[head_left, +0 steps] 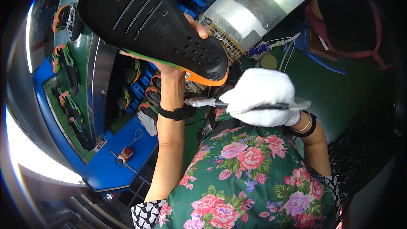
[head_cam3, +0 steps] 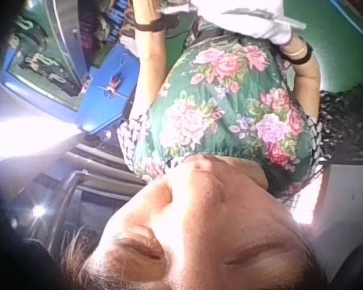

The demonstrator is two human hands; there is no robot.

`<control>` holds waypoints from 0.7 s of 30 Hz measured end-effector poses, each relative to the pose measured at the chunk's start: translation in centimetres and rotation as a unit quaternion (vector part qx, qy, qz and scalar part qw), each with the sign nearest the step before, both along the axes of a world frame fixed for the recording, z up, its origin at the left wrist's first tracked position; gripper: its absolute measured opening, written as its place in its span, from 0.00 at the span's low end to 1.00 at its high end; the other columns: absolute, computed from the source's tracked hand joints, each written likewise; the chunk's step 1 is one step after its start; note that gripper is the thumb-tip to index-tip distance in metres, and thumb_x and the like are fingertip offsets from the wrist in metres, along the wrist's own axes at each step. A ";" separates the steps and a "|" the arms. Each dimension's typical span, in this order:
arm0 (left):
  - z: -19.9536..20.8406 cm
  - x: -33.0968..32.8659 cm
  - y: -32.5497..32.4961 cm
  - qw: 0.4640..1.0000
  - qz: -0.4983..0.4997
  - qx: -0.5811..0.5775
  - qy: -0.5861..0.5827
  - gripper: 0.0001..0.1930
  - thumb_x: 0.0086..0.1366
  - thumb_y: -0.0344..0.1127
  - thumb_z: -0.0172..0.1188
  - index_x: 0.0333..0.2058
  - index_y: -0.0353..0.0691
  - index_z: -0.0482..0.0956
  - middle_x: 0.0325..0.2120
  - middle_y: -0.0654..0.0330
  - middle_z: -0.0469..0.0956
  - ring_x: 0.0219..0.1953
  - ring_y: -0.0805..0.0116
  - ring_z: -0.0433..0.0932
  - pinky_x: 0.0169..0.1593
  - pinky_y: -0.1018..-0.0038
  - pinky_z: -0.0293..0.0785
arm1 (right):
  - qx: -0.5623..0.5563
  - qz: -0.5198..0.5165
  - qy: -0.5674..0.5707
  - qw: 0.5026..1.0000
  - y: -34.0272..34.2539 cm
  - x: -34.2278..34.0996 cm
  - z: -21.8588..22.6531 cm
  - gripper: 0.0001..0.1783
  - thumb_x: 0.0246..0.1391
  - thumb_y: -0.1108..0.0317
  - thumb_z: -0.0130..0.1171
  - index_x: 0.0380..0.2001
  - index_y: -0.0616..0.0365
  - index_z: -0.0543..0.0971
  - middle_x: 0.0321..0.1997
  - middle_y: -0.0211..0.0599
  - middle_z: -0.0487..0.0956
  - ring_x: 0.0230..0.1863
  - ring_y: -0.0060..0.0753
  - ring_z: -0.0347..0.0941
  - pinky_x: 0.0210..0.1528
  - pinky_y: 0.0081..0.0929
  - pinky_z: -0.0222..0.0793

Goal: Applying adhesive or primer to the soles of shoes using a brush on a factory production line.

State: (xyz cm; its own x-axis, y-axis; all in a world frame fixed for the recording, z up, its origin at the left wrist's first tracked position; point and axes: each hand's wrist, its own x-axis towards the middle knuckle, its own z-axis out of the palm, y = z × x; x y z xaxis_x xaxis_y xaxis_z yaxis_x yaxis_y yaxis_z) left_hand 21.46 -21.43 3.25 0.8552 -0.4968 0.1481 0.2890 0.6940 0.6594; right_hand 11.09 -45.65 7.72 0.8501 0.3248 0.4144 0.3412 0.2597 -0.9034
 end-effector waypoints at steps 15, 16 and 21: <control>0.2 0.2 -0.2 0.992 -0.050 0.097 0.067 0.70 0.42 0.95 0.32 0.62 0.31 0.66 0.47 0.43 0.77 0.41 0.50 0.84 0.43 0.56 0.84 | -0.159 -0.066 -0.164 0.971 0.0 1.0 -1.7 0.12 0.46 0.72 0.71 0.38 0.54 0.87 0.40 0.36 0.86 0.35 0.36 0.80 0.34 0.31 0.76; 0.1 0.2 -0.3 0.990 -0.057 0.103 0.072 0.70 0.43 0.94 0.31 0.63 0.31 0.66 0.47 0.42 0.78 0.41 0.50 0.84 0.43 0.56 0.84 | -0.188 -0.045 -0.189 0.963 0.2 0.7 -1.9 0.15 0.42 0.73 0.73 0.38 0.54 0.88 0.40 0.38 0.87 0.34 0.39 0.81 0.37 0.33 0.77; -0.1 0.4 -0.5 0.983 -0.084 0.133 0.097 0.66 0.48 0.91 0.30 0.66 0.34 0.64 0.50 0.41 0.78 0.43 0.49 0.85 0.43 0.56 0.86 | -0.033 0.089 -0.093 0.991 -0.5 1.6 -1.7 0.15 0.42 0.72 0.74 0.38 0.53 0.87 0.42 0.37 0.87 0.33 0.39 0.82 0.36 0.33 0.77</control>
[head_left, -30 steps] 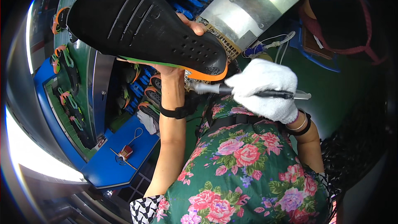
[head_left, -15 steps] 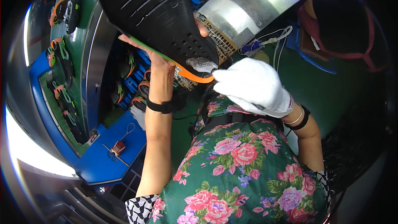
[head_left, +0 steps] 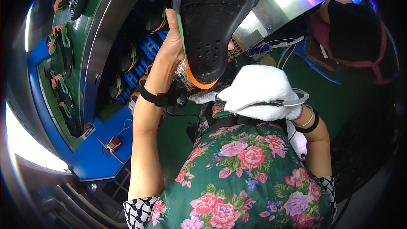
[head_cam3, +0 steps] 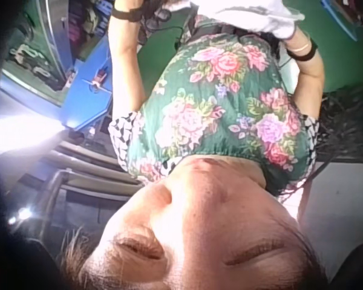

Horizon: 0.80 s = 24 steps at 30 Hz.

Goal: Applying adhesive or primer to the soles of shoes using a brush on a factory production line.

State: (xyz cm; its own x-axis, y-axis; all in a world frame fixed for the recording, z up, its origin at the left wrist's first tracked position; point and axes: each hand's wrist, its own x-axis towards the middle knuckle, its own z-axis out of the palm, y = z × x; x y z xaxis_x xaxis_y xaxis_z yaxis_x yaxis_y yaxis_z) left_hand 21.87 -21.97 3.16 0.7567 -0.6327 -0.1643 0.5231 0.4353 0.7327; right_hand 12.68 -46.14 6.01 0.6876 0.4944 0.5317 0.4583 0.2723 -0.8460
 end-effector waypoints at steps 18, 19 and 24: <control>1.4 0.9 -0.8 0.969 -0.067 0.212 0.108 0.43 0.67 0.70 0.50 0.63 0.33 0.70 0.49 0.43 0.80 0.45 0.58 0.87 0.43 0.66 0.88 | -0.089 0.036 -0.058 0.994 0.4 1.8 -0.4 0.11 0.49 0.70 0.69 0.38 0.53 0.86 0.42 0.35 0.85 0.38 0.41 0.80 0.39 0.34 0.76; 1.6 0.8 -0.9 0.967 -0.076 0.214 0.116 0.42 0.68 0.69 0.52 0.62 0.33 0.70 0.48 0.44 0.81 0.44 0.61 0.87 0.43 0.69 0.88 | -0.088 0.037 -0.058 0.994 0.4 1.9 -0.5 0.11 0.49 0.70 0.69 0.38 0.53 0.86 0.42 0.35 0.85 0.38 0.41 0.80 0.39 0.34 0.76; 0.5 1.6 -0.9 0.942 -0.044 0.319 0.096 0.45 0.67 0.73 0.48 0.66 0.35 0.66 0.48 0.44 0.81 0.42 0.55 0.87 0.44 0.60 0.88 | -0.095 -0.001 -0.024 0.995 -0.1 2.5 -0.7 0.12 0.44 0.74 0.73 0.35 0.54 0.88 0.41 0.37 0.87 0.36 0.38 0.82 0.39 0.32 0.77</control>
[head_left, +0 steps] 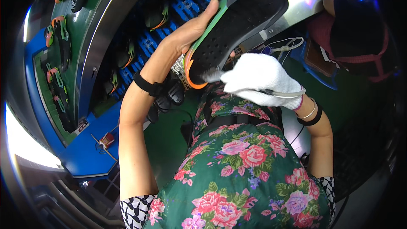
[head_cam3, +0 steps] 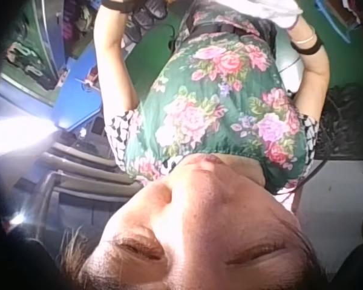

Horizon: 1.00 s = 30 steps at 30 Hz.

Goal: Applying adhesive or primer to the soles of shoes using a brush on a factory production line.

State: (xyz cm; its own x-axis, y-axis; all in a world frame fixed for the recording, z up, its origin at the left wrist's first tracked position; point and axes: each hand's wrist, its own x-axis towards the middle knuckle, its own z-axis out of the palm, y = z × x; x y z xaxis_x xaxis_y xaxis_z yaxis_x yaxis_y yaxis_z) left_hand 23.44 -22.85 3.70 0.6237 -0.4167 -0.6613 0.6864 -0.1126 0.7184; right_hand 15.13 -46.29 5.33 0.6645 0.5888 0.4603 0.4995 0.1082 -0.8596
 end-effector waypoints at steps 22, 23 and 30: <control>-4.3 -8.5 1.4 0.912 0.269 -0.257 0.173 0.29 0.75 0.55 0.48 0.61 0.36 0.72 0.56 0.47 0.78 0.55 0.46 0.79 0.57 0.45 0.79 | -0.016 -0.216 -0.025 0.976 -2.5 0.4 3.3 0.10 0.51 0.70 0.69 0.38 0.56 0.86 0.41 0.38 0.86 0.42 0.42 0.80 0.47 0.37 0.75; -4.8 -8.2 1.7 0.887 0.233 -0.366 0.157 0.32 0.75 0.59 0.47 0.60 0.35 0.73 0.57 0.48 0.77 0.55 0.47 0.80 0.57 0.42 0.78 | -0.028 -0.247 -0.025 0.968 -2.5 -0.2 4.0 0.11 0.50 0.70 0.69 0.39 0.57 0.86 0.41 0.37 0.86 0.42 0.41 0.80 0.47 0.36 0.75; -1.8 -8.7 -1.4 0.812 0.182 -0.541 0.124 0.41 0.64 0.63 0.56 0.64 0.34 0.69 0.59 0.49 0.76 0.58 0.50 0.77 0.64 0.52 0.72 | 0.023 -0.341 -0.162 0.926 -2.3 -0.2 4.8 0.14 0.49 0.76 0.71 0.41 0.61 0.86 0.39 0.39 0.87 0.35 0.41 0.83 0.36 0.35 0.78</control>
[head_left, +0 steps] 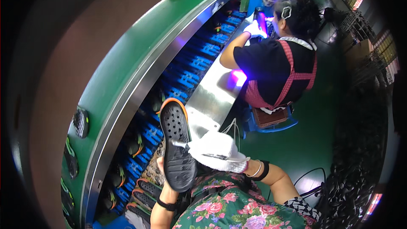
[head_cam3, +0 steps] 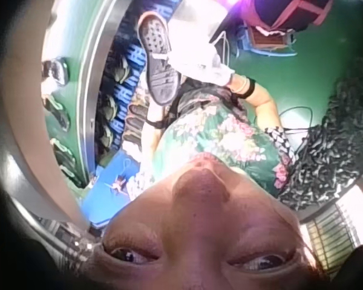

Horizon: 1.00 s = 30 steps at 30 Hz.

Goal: Applying adhesive or primer to the soles of shoes using a brush on a factory production line.

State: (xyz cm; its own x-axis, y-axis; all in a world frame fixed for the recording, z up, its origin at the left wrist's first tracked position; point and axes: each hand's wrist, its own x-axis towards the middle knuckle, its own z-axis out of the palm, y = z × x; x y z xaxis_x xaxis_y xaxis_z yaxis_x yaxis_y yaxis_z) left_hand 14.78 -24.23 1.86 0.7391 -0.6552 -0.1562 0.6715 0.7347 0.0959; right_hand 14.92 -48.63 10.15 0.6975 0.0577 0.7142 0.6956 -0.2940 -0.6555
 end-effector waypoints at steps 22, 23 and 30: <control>-0.6 -1.7 -2.5 0.996 0.050 -0.033 0.070 0.45 0.66 0.72 0.52 0.70 0.45 0.62 0.67 0.52 0.68 0.66 0.50 0.70 0.69 0.47 0.64 | 0.006 0.030 0.090 0.995 3.3 1.1 0.8 0.20 0.48 0.76 0.68 0.47 0.59 0.85 0.50 0.40 0.85 0.46 0.39 0.83 0.47 0.33 0.78; -0.1 -1.5 -2.6 0.993 0.060 -0.045 0.088 0.45 0.66 0.72 0.52 0.70 0.45 0.63 0.66 0.52 0.68 0.66 0.50 0.69 0.70 0.47 0.63 | -0.016 0.019 0.049 0.998 2.7 1.4 0.4 0.19 0.50 0.77 0.66 0.48 0.60 0.85 0.50 0.41 0.85 0.47 0.41 0.83 0.50 0.37 0.77; 1.1 -0.5 -2.4 0.992 0.065 0.099 0.034 0.47 0.66 0.75 0.47 0.71 0.43 0.59 0.68 0.51 0.66 0.67 0.52 0.68 0.70 0.49 0.62 | 0.025 0.073 0.086 0.993 3.3 1.1 0.1 0.19 0.48 0.77 0.67 0.46 0.60 0.84 0.48 0.43 0.85 0.49 0.43 0.81 0.56 0.41 0.75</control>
State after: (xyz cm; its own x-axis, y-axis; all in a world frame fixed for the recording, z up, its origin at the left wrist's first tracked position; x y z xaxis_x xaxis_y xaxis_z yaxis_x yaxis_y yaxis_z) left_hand 14.30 -26.64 2.95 0.7984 -0.5068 -0.3253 0.5827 0.7865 0.2048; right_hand 15.97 -45.32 10.27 0.7960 0.1347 0.5901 0.6052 -0.1614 -0.7795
